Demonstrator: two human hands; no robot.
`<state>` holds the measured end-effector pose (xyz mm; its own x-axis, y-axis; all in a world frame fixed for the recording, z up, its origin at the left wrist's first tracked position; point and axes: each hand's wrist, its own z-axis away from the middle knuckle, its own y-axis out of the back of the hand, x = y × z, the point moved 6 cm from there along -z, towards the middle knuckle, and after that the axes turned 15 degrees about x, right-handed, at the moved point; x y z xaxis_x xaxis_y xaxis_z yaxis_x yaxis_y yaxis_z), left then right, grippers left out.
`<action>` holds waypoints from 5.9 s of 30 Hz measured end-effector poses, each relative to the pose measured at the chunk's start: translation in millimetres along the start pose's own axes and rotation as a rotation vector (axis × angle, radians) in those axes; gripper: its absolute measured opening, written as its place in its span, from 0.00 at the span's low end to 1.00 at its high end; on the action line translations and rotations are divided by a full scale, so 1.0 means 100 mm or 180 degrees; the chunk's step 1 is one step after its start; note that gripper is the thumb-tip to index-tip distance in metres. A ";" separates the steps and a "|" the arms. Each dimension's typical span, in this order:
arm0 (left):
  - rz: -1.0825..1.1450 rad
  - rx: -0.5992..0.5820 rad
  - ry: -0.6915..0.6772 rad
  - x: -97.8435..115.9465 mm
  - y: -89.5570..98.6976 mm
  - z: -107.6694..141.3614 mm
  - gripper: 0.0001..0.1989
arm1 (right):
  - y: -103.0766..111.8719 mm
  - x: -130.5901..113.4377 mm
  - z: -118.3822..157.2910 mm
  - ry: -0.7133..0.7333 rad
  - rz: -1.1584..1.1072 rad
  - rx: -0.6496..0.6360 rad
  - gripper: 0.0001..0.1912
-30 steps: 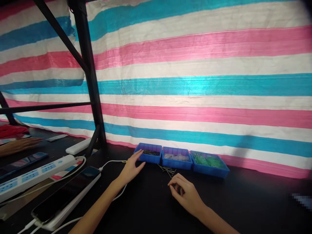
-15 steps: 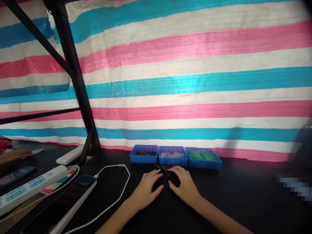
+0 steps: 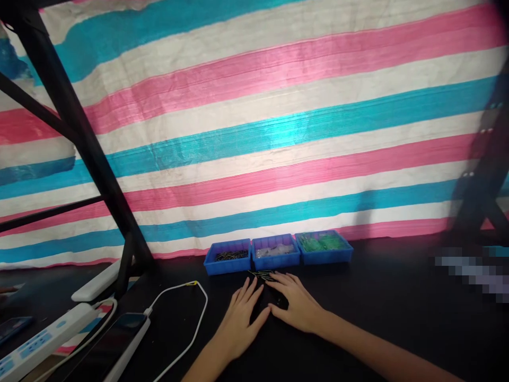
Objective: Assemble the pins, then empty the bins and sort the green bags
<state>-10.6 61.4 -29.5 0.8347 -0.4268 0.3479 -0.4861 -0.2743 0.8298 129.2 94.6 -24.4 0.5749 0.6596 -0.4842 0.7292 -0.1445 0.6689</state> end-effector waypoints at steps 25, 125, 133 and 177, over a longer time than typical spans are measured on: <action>-0.0378 0.0196 -0.0374 -0.13 -0.12 -0.07 0.23 | 0.08 0.02 0.00 0.0218 0.0003 0.0229 0.23; 0.0200 0.0743 -0.0239 -0.08 0.02 -0.13 0.15 | 0.12 -0.17 0.05 0.1260 -0.0395 0.0065 0.14; 0.0252 0.1175 -0.0018 -0.18 0.10 -0.12 0.15 | 0.17 -0.07 0.01 0.0946 -0.0293 0.0671 0.14; 0.1219 0.1133 0.0288 0.17 0.29 -0.13 0.08 | 0.15 -0.02 -0.01 -0.0033 -0.1338 0.0422 0.04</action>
<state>-7.0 57.4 6.7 0.5915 -0.4820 0.6464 -0.8052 -0.3955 0.4419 138.3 92.3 -12.8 0.2212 0.6739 -0.7050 0.9414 0.0411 0.3347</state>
